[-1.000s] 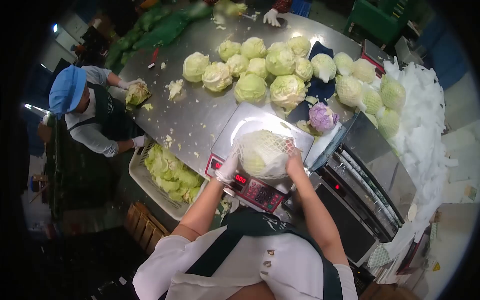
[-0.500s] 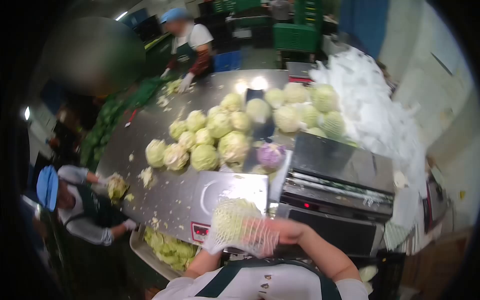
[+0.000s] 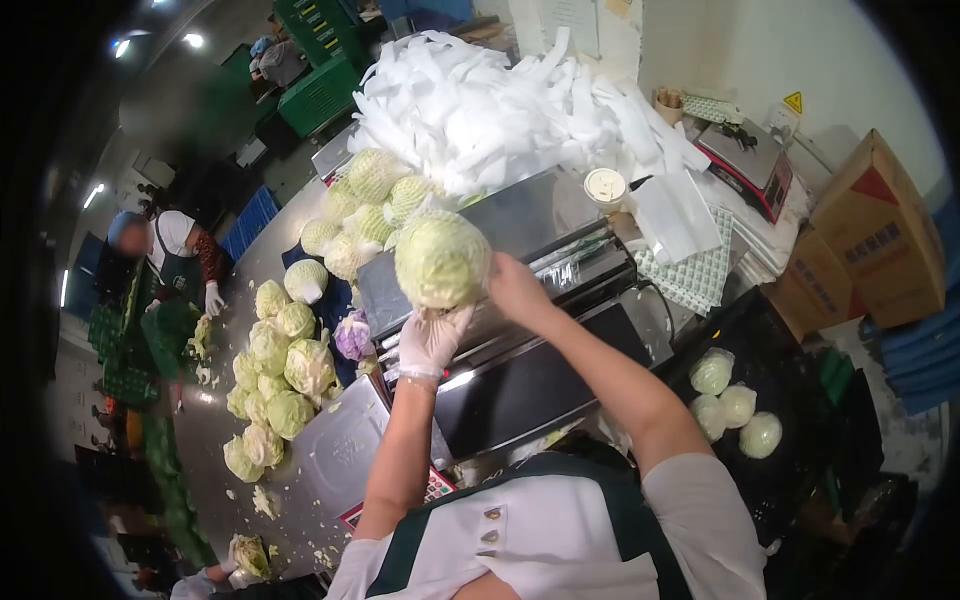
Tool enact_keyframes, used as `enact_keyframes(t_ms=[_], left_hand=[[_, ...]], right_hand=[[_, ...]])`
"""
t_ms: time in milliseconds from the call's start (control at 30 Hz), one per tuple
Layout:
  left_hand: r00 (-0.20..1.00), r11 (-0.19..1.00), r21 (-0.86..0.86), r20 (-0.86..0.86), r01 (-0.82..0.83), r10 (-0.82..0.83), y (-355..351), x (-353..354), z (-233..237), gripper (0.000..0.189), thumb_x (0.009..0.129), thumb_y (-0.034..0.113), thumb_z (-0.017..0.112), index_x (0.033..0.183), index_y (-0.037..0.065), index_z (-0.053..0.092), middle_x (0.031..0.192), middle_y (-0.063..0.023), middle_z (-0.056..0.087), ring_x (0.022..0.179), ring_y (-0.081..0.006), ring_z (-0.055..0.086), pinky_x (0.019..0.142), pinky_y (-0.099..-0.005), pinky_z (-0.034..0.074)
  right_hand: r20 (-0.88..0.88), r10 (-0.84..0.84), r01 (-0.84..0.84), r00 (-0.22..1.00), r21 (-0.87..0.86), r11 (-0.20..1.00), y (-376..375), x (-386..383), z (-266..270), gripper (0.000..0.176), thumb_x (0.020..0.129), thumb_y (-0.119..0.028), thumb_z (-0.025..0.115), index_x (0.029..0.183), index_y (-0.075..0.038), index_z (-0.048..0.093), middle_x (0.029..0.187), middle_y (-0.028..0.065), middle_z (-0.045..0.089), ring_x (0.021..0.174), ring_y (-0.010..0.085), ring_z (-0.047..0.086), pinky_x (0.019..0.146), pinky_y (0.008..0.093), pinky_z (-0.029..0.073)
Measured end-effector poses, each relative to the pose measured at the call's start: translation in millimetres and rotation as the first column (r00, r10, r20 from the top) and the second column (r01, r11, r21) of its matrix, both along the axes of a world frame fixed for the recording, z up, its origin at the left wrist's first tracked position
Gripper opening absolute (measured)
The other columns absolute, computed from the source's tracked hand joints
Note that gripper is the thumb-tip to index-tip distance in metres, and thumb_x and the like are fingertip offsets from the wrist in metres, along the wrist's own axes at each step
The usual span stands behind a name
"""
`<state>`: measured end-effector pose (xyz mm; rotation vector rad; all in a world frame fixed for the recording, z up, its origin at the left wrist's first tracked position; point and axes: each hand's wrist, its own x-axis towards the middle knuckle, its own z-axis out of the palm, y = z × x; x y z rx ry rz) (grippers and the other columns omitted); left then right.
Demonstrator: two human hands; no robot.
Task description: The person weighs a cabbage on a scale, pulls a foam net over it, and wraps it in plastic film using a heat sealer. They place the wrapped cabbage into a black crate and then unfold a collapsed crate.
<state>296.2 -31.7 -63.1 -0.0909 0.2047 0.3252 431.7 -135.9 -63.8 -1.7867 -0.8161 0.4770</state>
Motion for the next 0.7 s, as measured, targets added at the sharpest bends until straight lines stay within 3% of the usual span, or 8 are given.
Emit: enact_keyframes(t_ms=[33, 267, 333, 400, 467, 533, 600, 700], left_hand=[[0.999, 1.000, 0.024, -0.033, 0.002, -0.001, 4, 15, -7, 0.040, 0.094, 0.023, 0.029, 0.131, 0.007, 0.031, 0.133, -0.0175, 0.036, 0.119, -0.0369, 0.039, 0.097, -0.0533, 0.034], [0.935, 0.892, 0.363, -0.319, 0.268, -0.151, 20, -3, 34, 0.044, 0.085, 0.036, 0.052, 0.113, 0.003, 0.045, 0.123, -0.0287, 0.042, 0.114, -0.0416, 0.043, 0.093, -0.0511, 0.038], [0.890, 0.766, 0.480, -0.372, 0.427, -0.263, 35, -31, 50, 0.038, 0.086, 0.026, 0.054, 0.114, 0.002, 0.047, 0.120, -0.0245, 0.048, 0.105, -0.0335, 0.052, 0.089, -0.0429, 0.043], [0.721, 0.143, 0.751, -0.660, 0.645, 0.211, 50, -56, 44, 0.032, 0.088, 0.017, 0.050, 0.116, 0.003, 0.048, 0.116, -0.0169, 0.053, 0.094, -0.0264, 0.058, 0.082, -0.0366, 0.047], [0.822, -0.818, 0.160, -0.265, 0.553, 0.504, 47, -56, 57, 0.034, 0.082, 0.011, 0.053, 0.116, 0.009, 0.050, 0.100, -0.0084, 0.058, 0.090, -0.0253, 0.057, 0.079, -0.0352, 0.046], [0.924, -0.902, -0.355, -0.195, 0.246, 0.328, 58, -48, 38, 0.043, 0.076, 0.011, 0.054, 0.118, 0.017, 0.050, 0.103, -0.0084, 0.054, 0.088, -0.0248, 0.055, 0.075, -0.0356, 0.045], [0.957, -0.948, -0.317, -0.261, 0.039, 0.126, 75, -39, 2, 0.043, 0.075, 0.016, 0.053, 0.117, 0.021, 0.050, 0.105, -0.0077, 0.051, 0.086, -0.0236, 0.054, 0.074, -0.0355, 0.045], [0.941, -0.983, -0.185, -0.329, 0.014, 0.076, 83, -32, -5, 0.032, 0.075, 0.018, 0.054, 0.108, 0.017, 0.055, 0.088, -0.0049, 0.054, 0.075, -0.0219, 0.056, 0.062, -0.0344, 0.047]], right_hand=[[0.252, 0.040, -0.060, 0.967, 0.073, 0.996, 8, 21, -12, 0.028, 0.079, -0.008, 0.045, 0.102, 0.005, 0.053, 0.078, 0.0204, 0.060, 0.068, 0.0280, 0.059, 0.065, 0.0367, 0.045], [-0.062, 0.427, -0.431, 0.902, -0.139, 0.891, -19, 79, 36, 0.026, 0.078, -0.023, 0.053, 0.083, 0.001, 0.063, 0.064, 0.0139, 0.061, 0.057, 0.0192, 0.059, 0.055, 0.0325, 0.046], [0.258, 0.465, -0.414, 0.847, -0.228, 0.881, -42, 94, 55, 0.023, 0.078, -0.022, 0.054, 0.086, -0.003, 0.065, 0.072, 0.0126, 0.063, 0.066, 0.0248, 0.062, 0.062, 0.0349, 0.048], [0.566, 0.536, -0.390, 0.626, -0.369, 0.844, -58, 117, 43, 0.022, 0.076, -0.015, 0.053, 0.096, -0.009, 0.061, 0.080, 0.0112, 0.061, 0.072, 0.0264, 0.060, 0.065, 0.0365, 0.047], [0.730, 0.644, -0.412, 0.230, -0.526, 0.744, -62, 139, 25, 0.033, 0.077, -0.010, 0.050, 0.109, -0.016, 0.054, 0.084, 0.0080, 0.054, 0.072, 0.0249, 0.057, 0.062, 0.0361, 0.046], [0.779, 0.617, -0.440, -0.114, -0.596, 0.672, -54, 145, 10, 0.040, 0.078, -0.009, 0.046, 0.117, -0.020, 0.045, 0.086, 0.0052, 0.048, 0.073, 0.0214, 0.054, 0.059, 0.0335, 0.043], [0.771, 0.598, -0.534, -0.218, -0.608, 0.588, -41, 149, -20, 0.035, 0.080, -0.013, 0.045, 0.114, -0.021, 0.046, 0.089, 0.0033, 0.050, 0.075, 0.0195, 0.053, 0.057, 0.0307, 0.041], [0.680, 0.730, -0.618, 0.068, -0.545, 0.566, -33, 141, -28, 0.022, 0.079, -0.016, 0.049, 0.100, -0.015, 0.055, 0.080, 0.0054, 0.055, 0.073, 0.0205, 0.057, 0.060, 0.0327, 0.043]])
